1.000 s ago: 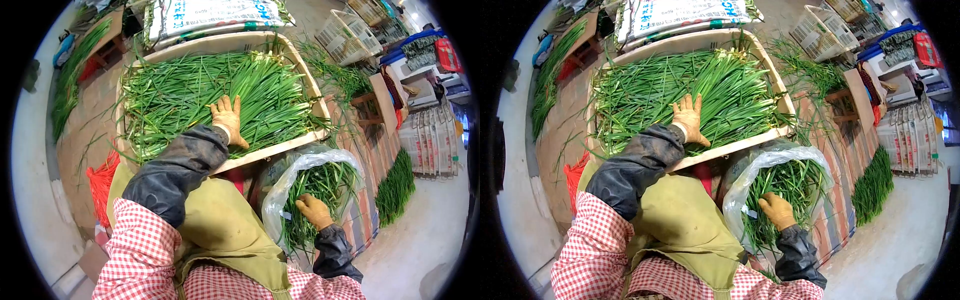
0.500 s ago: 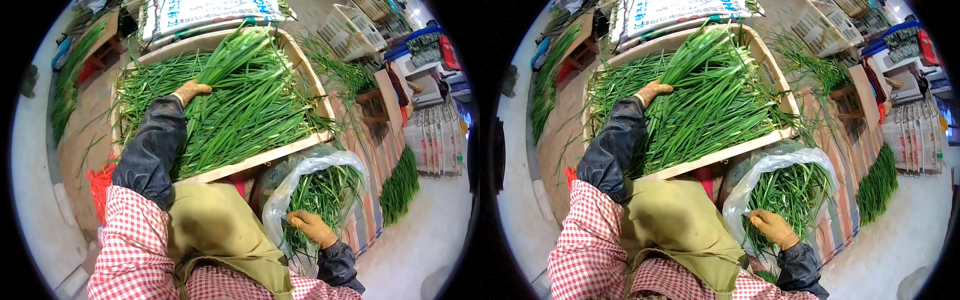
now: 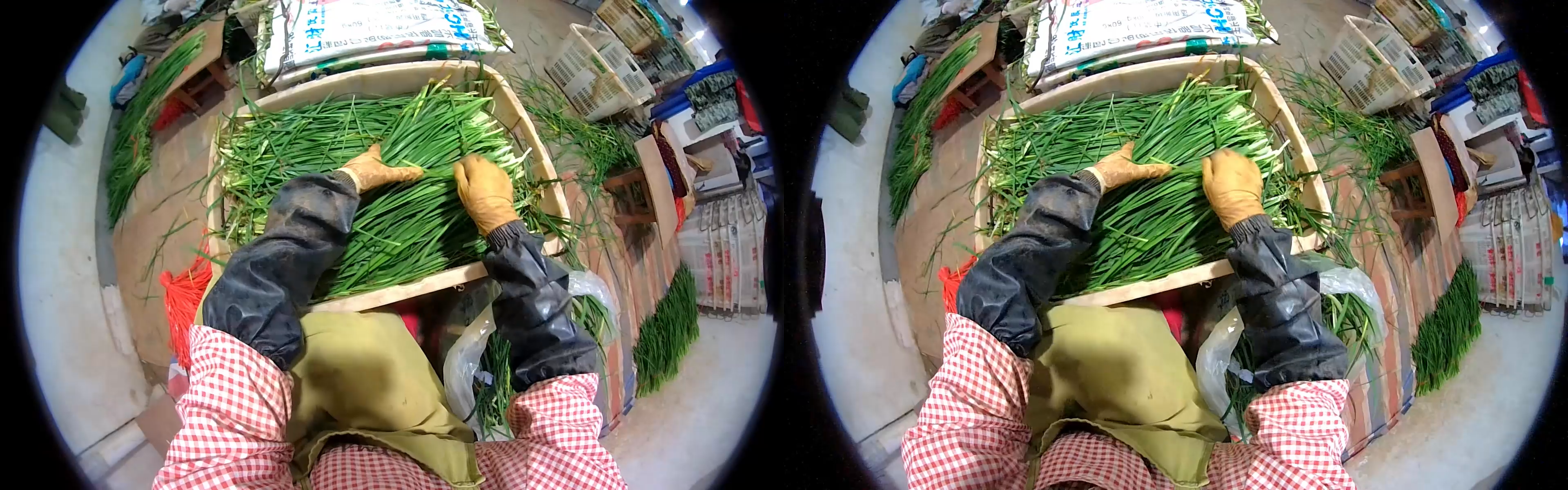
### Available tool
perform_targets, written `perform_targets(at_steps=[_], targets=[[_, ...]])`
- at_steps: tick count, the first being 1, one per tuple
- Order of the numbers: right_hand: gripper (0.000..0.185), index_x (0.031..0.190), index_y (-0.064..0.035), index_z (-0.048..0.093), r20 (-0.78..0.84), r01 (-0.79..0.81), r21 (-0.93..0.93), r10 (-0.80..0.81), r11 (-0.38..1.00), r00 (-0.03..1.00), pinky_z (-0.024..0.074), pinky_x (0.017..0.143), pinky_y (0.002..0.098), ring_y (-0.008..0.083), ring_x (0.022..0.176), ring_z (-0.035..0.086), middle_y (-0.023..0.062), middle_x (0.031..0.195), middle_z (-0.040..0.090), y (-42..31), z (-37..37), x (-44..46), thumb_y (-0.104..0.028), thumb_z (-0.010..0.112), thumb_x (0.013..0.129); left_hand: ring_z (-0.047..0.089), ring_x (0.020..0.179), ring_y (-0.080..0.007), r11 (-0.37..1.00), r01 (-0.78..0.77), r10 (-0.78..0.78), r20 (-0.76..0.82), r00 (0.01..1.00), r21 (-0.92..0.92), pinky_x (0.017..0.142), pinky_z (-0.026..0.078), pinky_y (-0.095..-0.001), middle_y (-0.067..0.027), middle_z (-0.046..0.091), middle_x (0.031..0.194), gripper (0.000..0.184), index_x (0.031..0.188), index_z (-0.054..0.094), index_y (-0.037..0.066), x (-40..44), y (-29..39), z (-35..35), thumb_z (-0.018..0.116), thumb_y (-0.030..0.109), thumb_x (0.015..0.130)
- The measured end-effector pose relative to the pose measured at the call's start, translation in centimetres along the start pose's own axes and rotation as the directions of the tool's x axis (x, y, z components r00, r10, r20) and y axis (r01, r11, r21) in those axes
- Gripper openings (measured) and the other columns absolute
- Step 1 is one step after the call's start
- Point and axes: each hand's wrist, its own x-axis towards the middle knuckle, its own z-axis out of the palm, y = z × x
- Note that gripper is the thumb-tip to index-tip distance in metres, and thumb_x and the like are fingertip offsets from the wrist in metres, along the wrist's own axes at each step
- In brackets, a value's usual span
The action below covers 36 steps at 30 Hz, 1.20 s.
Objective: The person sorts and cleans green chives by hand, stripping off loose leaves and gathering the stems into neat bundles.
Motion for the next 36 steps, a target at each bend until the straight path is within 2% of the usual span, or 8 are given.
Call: perform_targets(at_steps=[4, 10, 23, 26, 30, 31, 33, 36], targets=[[0.028, 0.098, -0.0049, 0.068, 0.021, 0.069, -0.202, -0.066, 0.977, 0.998, 0.0426, 0.097, 0.0437, 0.0303, 0.112, 0.058, 0.0140, 0.110, 0.065, 1.8, 3.7, -3.1, -0.029, 0.054, 0.091, 0.056, 0.120, -0.0354, 0.372, 0.448, 0.083, -0.510, 0.856, 0.813, 0.102, 0.044, -0.0375, -0.0286, 0.055, 0.129, 0.123, 0.140, 0.033, -0.012, -2.1, 3.8, 5.7, 0.082, 0.065, 0.058], [0.034, 0.109, -0.0049, 0.065, -0.003, 0.035, -0.090, -0.035, 0.995, 0.999, 0.0379, 0.103, 0.0434, 0.0309, 0.120, 0.052, 0.0145, 0.121, 0.061, 3.0, 4.5, -4.5, -0.032, 0.057, 0.091, 0.068, 0.082, -0.0212, 0.999, -0.048, 0.052, -0.206, 0.977, 0.024, 0.077, 0.055, -0.0292, -0.0124, 0.071, 0.102, 0.050, 0.116, 0.065, 0.002, -4.3, 2.8, 0.7, 0.072, 0.037, 0.081], [0.032, 0.094, -0.0046, 0.068, -0.132, -0.037, 0.223, 0.068, 0.974, 0.989, 0.0508, 0.064, 0.0435, 0.0343, 0.069, 0.064, 0.0159, 0.079, 0.068, -0.6, -0.4, 0.8, -0.031, 0.050, 0.095, 0.069, 0.064, -0.0220, 0.863, -0.003, -0.080, -0.143, 0.986, -0.505, 0.057, 0.059, -0.0348, -0.0125, 0.072, 0.086, 0.034, 0.101, 0.067, 0.003, -4.6, 0.0, -3.7, 0.079, 0.027, 0.081], [0.033, 0.117, -0.0014, 0.063, 0.386, -0.407, 0.853, 0.130, 0.327, 0.913, 0.0454, 0.054, 0.0276, 0.0127, 0.056, 0.058, 0.0047, 0.074, 0.066, -4.8, -2.2, 3.7, -0.016, 0.044, 0.095, 0.069, 0.065, -0.0208, 0.864, 0.023, -0.097, -0.122, 0.988, -0.504, 0.057, 0.060, -0.0321, -0.0119, 0.072, 0.085, 0.034, 0.100, 0.067, 0.004, -4.9, 0.2, -3.6, 0.079, 0.030, 0.081], [0.027, 0.109, 0.0021, 0.063, 0.789, -0.816, 0.564, 0.207, 0.125, 0.578, 0.0475, 0.054, 0.0300, 0.0185, 0.059, 0.059, 0.0130, 0.076, 0.068, -5.6, 5.7, 9.3, -0.017, 0.054, 0.092, 0.070, 0.066, -0.0188, 0.853, 0.063, -0.126, -0.087, 0.988, -0.518, 0.057, 0.060, -0.0302, -0.0105, 0.072, 0.087, 0.036, 0.104, 0.067, 0.004, -4.9, 0.3, -3.4, 0.078, 0.031, 0.082], [0.024, 0.102, 0.0007, 0.064, 0.580, -0.400, 0.522, 0.031, 0.753, 0.814, 0.0489, 0.057, 0.0328, 0.0234, 0.062, 0.060, 0.0148, 0.077, 0.067, -5.3, 6.5, 9.4, -0.018, 0.058, 0.090, 0.070, 0.070, -0.0183, 0.897, 0.035, -0.092, -0.108, 0.990, -0.442, 0.059, 0.059, -0.0304, -0.0108, 0.072, 0.091, 0.037, 0.107, 0.067, 0.004, -6.0, 1.5, -1.9, 0.078, 0.030, 0.082], [0.021, 0.096, -0.0008, 0.065, 0.444, 0.249, 0.196, -0.312, 0.949, 0.840, 0.0504, 0.060, 0.0357, 0.0283, 0.065, 0.060, 0.0165, 0.077, 0.067, -5.1, 9.4, 9.6, -0.020, 0.061, 0.087, 0.063, 0.102, -0.0148, 0.992, -0.025, 0.025, -0.006, 1.000, -0.124, 0.090, 0.050, -0.0302, -0.0032, 0.069, 0.112, 0.045, 0.121, 0.067, 0.008, -5.7, 1.6, -1.4, 0.075, 0.030, 0.083], [0.027, 0.081, -0.0060, 0.057, 0.801, -0.735, 0.595, 0.174, -0.326, 0.572, 0.0414, 0.044, 0.0318, 0.0217, 0.047, 0.049, 0.0080, 0.059, 0.055, -4.6, 16.2, 11.0, -0.031, 0.055, 0.092, 0.066, 0.090, -0.0163, 0.996, -0.088, 0.086, -0.107, 0.991, -0.020, 0.087, 0.052, -0.0294, -0.0108, 0.069, 0.107, 0.039, 0.117, 0.065, 0.002, -8.0, 3.9, 1.3, 0.075, 0.015, 0.081]])
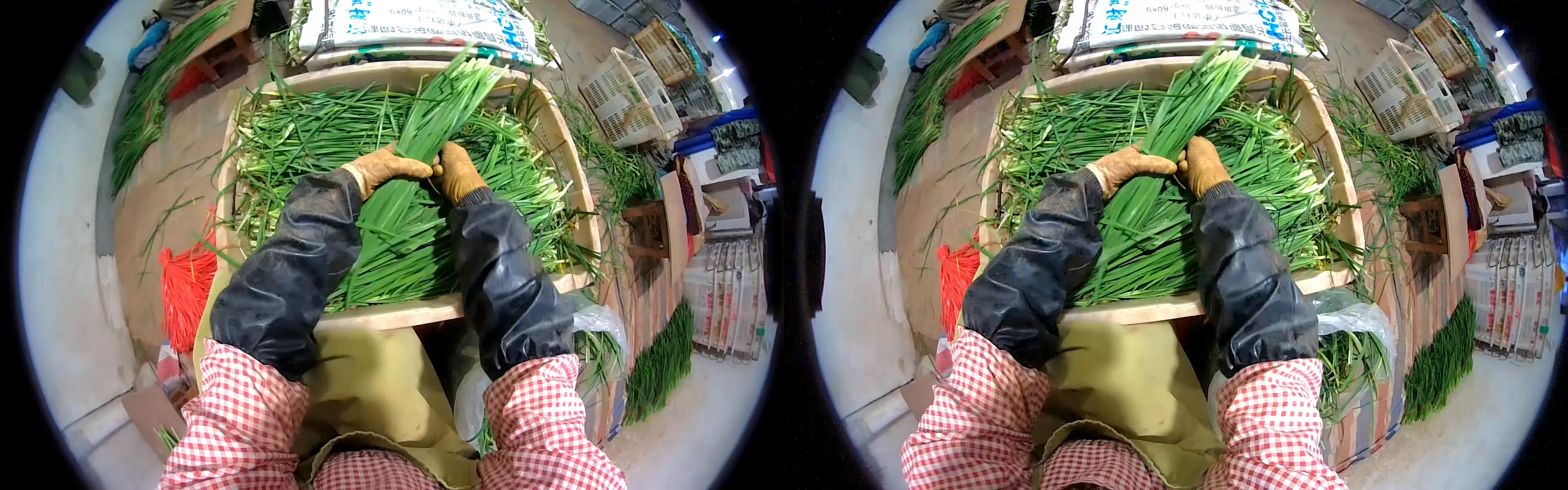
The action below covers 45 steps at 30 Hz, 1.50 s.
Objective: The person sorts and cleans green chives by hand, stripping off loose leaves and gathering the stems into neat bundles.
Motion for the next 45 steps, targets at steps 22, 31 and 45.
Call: perform_targets(at_steps=[22, 31, 45], targets=[[0.047, 0.143, -0.0147, 0.040, 0.440, 0.452, -0.233, -0.321, 0.861, 0.839, 0.0366, 0.045, 0.0230, 0.0116, 0.052, 0.048, 0.0167, 0.082, 0.065, 2.9, -5.1, -3.9, -0.033, 0.039, 0.100, 0.069, 0.073, -0.0196, 0.881, 0.290, -0.061, -0.517, 0.854, 0.374, 0.068, 0.057, -0.0322, -0.0148, 0.070, 0.087, 0.035, 0.103, 0.065, -0.005, -37.2, 18.4, -2.5, 0.076, 0.017, 0.078], [0.059, 0.150, -0.0111, 0.033, 0.374, 0.505, -0.663, -0.341, 0.553, 0.863, 0.0507, 0.066, 0.0337, 0.0221, 0.076, 0.065, 0.0162, 0.102, 0.068, 0.2, -3.1, -11.4, -0.026, 0.052, 0.095, 0.071, 0.075, -0.0202, 0.820, -0.565, 0.279, -0.797, 0.535, -0.092, 0.064, 0.061, -0.0323, -0.0141, 0.070, 0.096, 0.029, 0.107, 0.063, -0.003, -57.6, 0.2, 3.2, 0.069, 0.019, 0.088], [0.066, 0.118, 0.0048, 0.060, 0.655, 0.607, -0.747, 0.461, 0.272, 0.599, 0.0498, 0.079, 0.0300, 0.0177, 0.092, 0.064, 0.0128, 0.103, 0.068, 16.2, 25.9, -41.1, -0.056, 0.058, 0.091, 0.067, 0.073, -0.0189, 0.283, -0.869, 0.116, -0.885, 0.450, -0.405, 0.070, 0.057, -0.0341, -0.0054, 0.069, 0.087, 0.029, 0.101, 0.064, 0.007, -44.0, -13.0, 3.4, 0.072, 0.029, 0.083]])
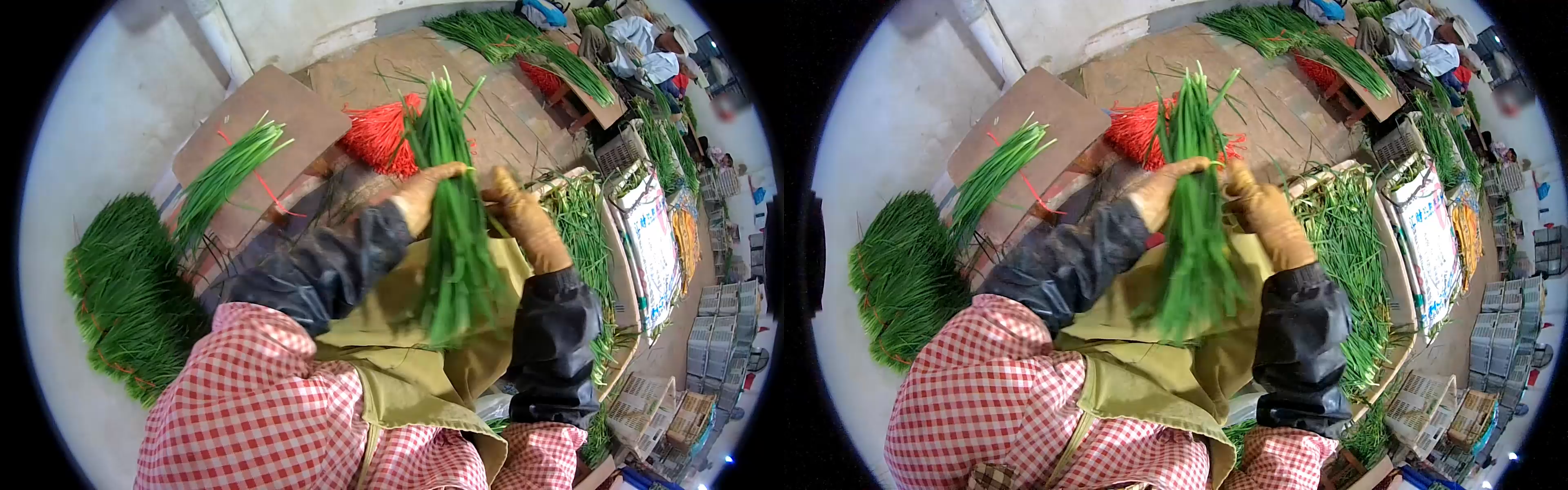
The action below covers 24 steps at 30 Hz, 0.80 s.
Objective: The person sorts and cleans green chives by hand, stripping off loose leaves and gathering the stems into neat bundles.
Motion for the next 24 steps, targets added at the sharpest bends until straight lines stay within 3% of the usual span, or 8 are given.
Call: perform_targets(at_steps=[3, 8, 12, 17, 19, 21, 23, 24], targets=[[0.062, 0.121, 0.0018, 0.060, -0.062, 0.180, -0.206, -0.196, 0.962, 0.979, 0.0493, 0.071, 0.0294, 0.0156, 0.081, 0.061, 0.0078, 0.097, 0.067, 2.3, 2.7, 3.1, -0.052, 0.063, 0.091, 0.067, 0.070, -0.0209, 0.980, -0.079, 0.074, -0.033, 0.997, -0.184, 0.068, 0.056, -0.0347, -0.0045, 0.069, 0.085, 0.023, 0.100, 0.064, 0.008, 6.8, -3.3, -1.6, 0.070, 0.024, 0.084], [0.038, 0.112, -0.0008, 0.059, 0.087, -0.131, -0.066, 0.137, 0.989, 0.987, 0.0502, 0.071, 0.0259, 0.0125, 0.079, 0.061, 0.0060, 0.094, 0.066, 0.5, 1.2, 1.7, -0.012, 0.076, 0.081, 0.065, 0.073, -0.0248, 0.905, -0.268, 0.208, -0.207, 0.956, -0.329, 0.064, 0.055, -0.0411, -0.0067, 0.065, 0.083, 0.020, 0.099, 0.064, 0.009, 8.0, -2.5, 1.7, 0.072, 0.019, 0.083], [0.023, 0.097, 0.0012, 0.064, -0.123, -0.251, 0.160, 0.272, 0.955, 0.954, 0.0573, 0.064, 0.0322, 0.0206, 0.071, 0.068, 0.0102, 0.084, 0.068, -1.1, 2.0, 1.9, -0.011, 0.073, 0.080, 0.064, 0.071, -0.0254, 0.888, -0.251, 0.146, -0.282, 0.948, -0.385, 0.065, 0.055, -0.0434, -0.0077, 0.065, 0.083, 0.025, 0.098, 0.065, 0.010, 11.8, -3.4, 2.2, 0.074, 0.025, 0.081], [0.035, 0.109, -0.0025, 0.062, -0.352, -0.245, -0.329, 0.122, 0.912, 0.928, 0.0393, 0.045, 0.0220, 0.0091, 0.054, 0.054, 0.0016, 0.075, 0.064, -4.2, -0.4, 5.2, 0.000, 0.059, 0.074, 0.059, 0.095, -0.0170, 0.881, -0.204, 0.177, -0.101, 0.979, -0.428, 0.086, 0.049, -0.0323, -0.0041, 0.065, 0.104, 0.040, 0.113, 0.063, 0.010, 10.7, -1.7, 1.8, 0.071, 0.040, 0.087], [0.026, 0.107, -0.0020, 0.063, -0.331, -0.211, -0.755, -0.083, 0.621, 0.940, 0.0512, 0.060, 0.0341, 0.0199, 0.065, 0.064, 0.0115, 0.082, 0.068, -6.6, -3.2, 7.3, -0.006, 0.058, 0.081, 0.058, 0.101, -0.0165, 0.993, 0.020, 0.021, 0.337, 0.941, -0.119, 0.090, 0.047, -0.0323, -0.0039, 0.065, 0.107, 0.038, 0.113, 0.064, 0.010, 10.7, -1.7, -2.9, 0.065, 0.041, 0.091], [0.028, 0.109, -0.0012, 0.062, -0.102, 0.003, -0.922, -0.249, 0.388, 0.963, 0.0512, 0.070, 0.0414, 0.0329, 0.079, 0.067, 0.0181, 0.088, 0.069, -10.4, -2.8, 7.7, -0.007, 0.058, 0.081, 0.057, 0.106, -0.0155, 0.958, -0.042, -0.152, 0.629, 0.762, 0.283, 0.093, 0.045, -0.0303, -0.0045, 0.065, 0.108, 0.039, 0.112, 0.065, 0.008, 10.8, -2.4, -8.7, 0.062, 0.042, 0.094], [0.022, 0.101, -0.0060, 0.062, -0.054, -0.050, -0.998, -0.171, 0.027, 0.984, 0.0499, 0.073, 0.0476, 0.0416, 0.087, 0.064, 0.0216, 0.089, 0.066, -14.1, -0.6, 7.8, -0.009, 0.060, 0.080, 0.065, 0.100, -0.0178, 0.749, 0.314, -0.589, 0.371, 0.718, 0.583, 0.085, 0.050, -0.0303, -0.0083, 0.071, 0.104, 0.041, 0.112, 0.068, 0.006, 7.3, 0.2, -16.0, 0.064, 0.041, 0.091], [0.019, 0.098, -0.0055, 0.062, -0.015, -0.026, -0.996, -0.129, -0.088, 0.992, 0.0502, 0.072, 0.0473, 0.0409, 0.085, 0.064, 0.0216, 0.088, 0.066, -15.1, 0.5, 7.9, -0.008, 0.060, 0.079, 0.069, 0.079, -0.0196, 0.763, 0.380, -0.567, 0.258, 0.783, 0.522, 0.069, 0.054, -0.0338, -0.0093, 0.072, 0.096, 0.040, 0.112, 0.067, 0.005, 7.3, -0.6, -20.8, 0.063, 0.040, 0.091]])
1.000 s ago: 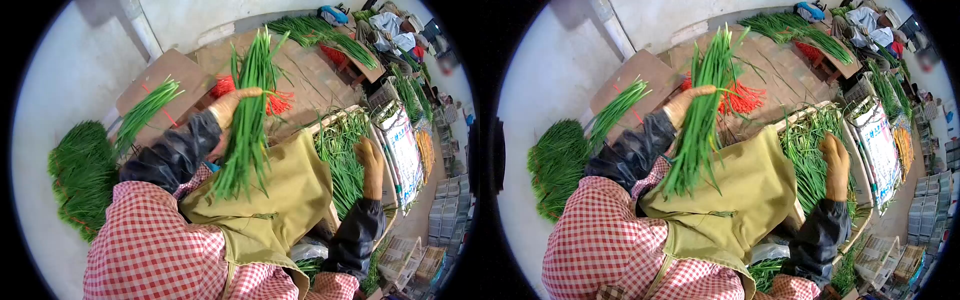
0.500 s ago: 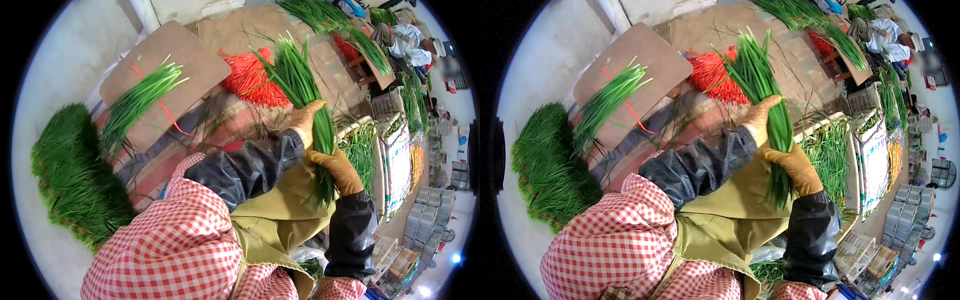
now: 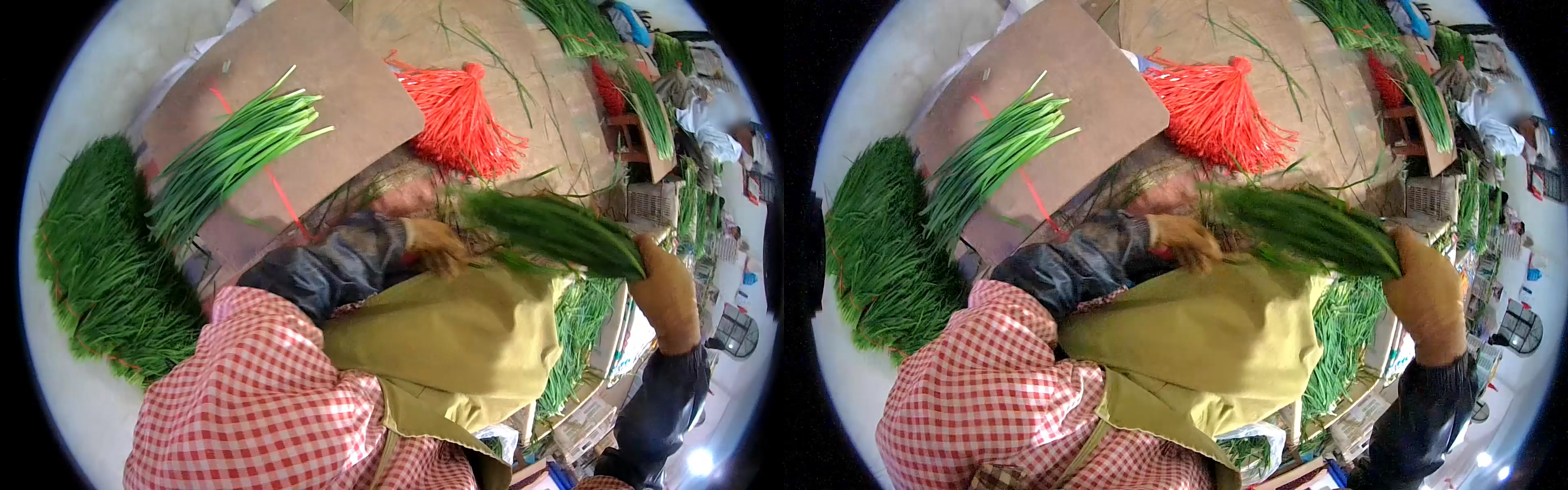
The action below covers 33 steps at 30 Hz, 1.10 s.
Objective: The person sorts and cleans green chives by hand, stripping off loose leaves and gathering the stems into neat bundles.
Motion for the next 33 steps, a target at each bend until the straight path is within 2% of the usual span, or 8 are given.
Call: perform_targets(at_steps=[3, 6, 8, 14, 20, 24, 27, 33], targets=[[0.026, 0.108, -0.0088, 0.063, 0.137, 0.131, -0.211, -0.103, 0.969, 0.985, 0.0513, 0.073, 0.0446, 0.0388, 0.084, 0.065, 0.0201, 0.090, 0.067, -1.5, 3.6, 3.7, -0.011, 0.060, 0.082, 0.069, 0.075, -0.0224, 0.990, 0.096, 0.046, -0.874, 0.484, 0.105, 0.057, 0.054, -0.0356, -0.0141, 0.072, 0.095, 0.040, 0.114, 0.065, 0.003, -0.1, -5.8, -9.2, 0.065, 0.032, 0.086], [0.024, 0.104, -0.0069, 0.066, 0.289, 0.160, -0.189, -0.100, 0.969, 0.952, 0.0535, 0.070, 0.0442, 0.0381, 0.078, 0.066, 0.0193, 0.084, 0.067, -5.4, 18.3, 10.3, -0.012, 0.059, 0.082, 0.069, 0.078, -0.0264, 0.992, 0.128, -0.034, -0.963, 0.267, 0.000, 0.062, 0.054, -0.0378, -0.0164, 0.070, 0.102, 0.048, 0.118, 0.062, 0.002, 5.5, -11.7, -21.6, 0.066, 0.037, 0.084], [0.016, 0.091, -0.0065, 0.070, 0.401, 0.188, -0.134, -0.121, 0.973, 0.908, 0.0552, 0.066, 0.0448, 0.0374, 0.075, 0.069, 0.0169, 0.072, 0.067, -6.1, 22.9, 12.6, -0.013, 0.059, 0.081, 0.068, 0.083, -0.0311, 0.777, 0.330, 0.629, -0.644, -0.435, 0.537, 0.069, 0.054, -0.0419, -0.0206, 0.068, 0.108, 0.061, 0.121, 0.060, -0.001, 10.2, -12.2, -26.4, 0.068, 0.045, 0.082], [0.003, 0.079, -0.0051, 0.062, 0.211, 0.023, -0.117, 0.002, 0.993, 0.977, 0.0530, 0.060, 0.0467, 0.0359, 0.070, 0.068, 0.0173, 0.070, 0.066, -5.1, 10.4, 6.9, -0.007, 0.061, 0.076, 0.068, 0.076, -0.0290, 0.931, -0.334, -0.093, -0.981, 0.168, -0.145, 0.059, 0.055, -0.0397, -0.0182, 0.069, 0.100, 0.057, 0.117, 0.060, -0.003, 13.3, 1.0, -21.9, 0.075, 0.038, 0.080], [0.010, 0.086, -0.0074, 0.068, 0.382, 0.069, -0.083, -0.032, 0.994, 0.924, 0.0561, 0.063, 0.0448, 0.0337, 0.079, 0.071, 0.0168, 0.082, 0.071, -2.6, 25.3, 12.3, -0.013, 0.061, 0.082, 0.066, 0.070, -0.0212, 0.512, -0.852, 0.232, -0.938, 0.258, -0.108, 0.056, 0.054, -0.0344, -0.0124, 0.066, 0.087, 0.050, 0.134, 0.046, 0.001, 14.1, 14.4, -21.9, 0.063, 0.016, 0.090], [0.027, 0.111, -0.0103, 0.059, 0.191, -0.102, -0.176, 0.135, 0.979, 0.972, 0.0544, 0.074, 0.0469, 0.0358, 0.087, 0.069, 0.0186, 0.090, 0.069, 2.5, 15.2, 14.0, -0.014, 0.056, 0.084, 0.067, 0.073, -0.0265, 0.680, -0.727, 0.229, -0.969, 0.089, 0.094, 0.075, 0.055, -0.0432, -0.0191, 0.063, 0.109, 0.071, 0.151, 0.020, 0.009, 11.0, 16.4, -14.5, 0.058, 0.025, 0.093], [0.032, 0.117, -0.0118, 0.059, -0.044, -0.041, 0.035, 0.042, 0.999, 0.998, 0.0533, 0.081, 0.0437, 0.0371, 0.093, 0.067, 0.0196, 0.099, 0.069, 7.4, 8.0, 13.2, -0.012, 0.056, 0.085, 0.022, 0.146, -0.0345, 0.753, -0.498, 0.466, -0.883, -0.056, 0.429, 0.116, 0.023, -0.0376, -0.0271, 0.025, 0.154, 0.078, 0.152, 0.018, 0.001, 12.1, 8.7, -14.3, 0.051, 0.039, 0.093], [0.055, 0.137, -0.0096, 0.053, -0.421, 0.094, 0.456, 0.121, 0.885, 0.899, 0.0494, 0.077, 0.0253, 0.0101, 0.089, 0.061, 0.0046, 0.099, 0.070, 14.6, -5.0, 2.2, 0.005, 0.057, 0.084, 0.033, 0.139, -0.0398, 0.679, 0.052, 0.720, -0.678, 0.152, 0.733, 0.114, 0.028, -0.0406, -0.0277, 0.032, 0.150, 0.070, 0.149, 0.025, -0.004, 3.4, -1.0, -3.3, 0.051, 0.035, 0.096]])
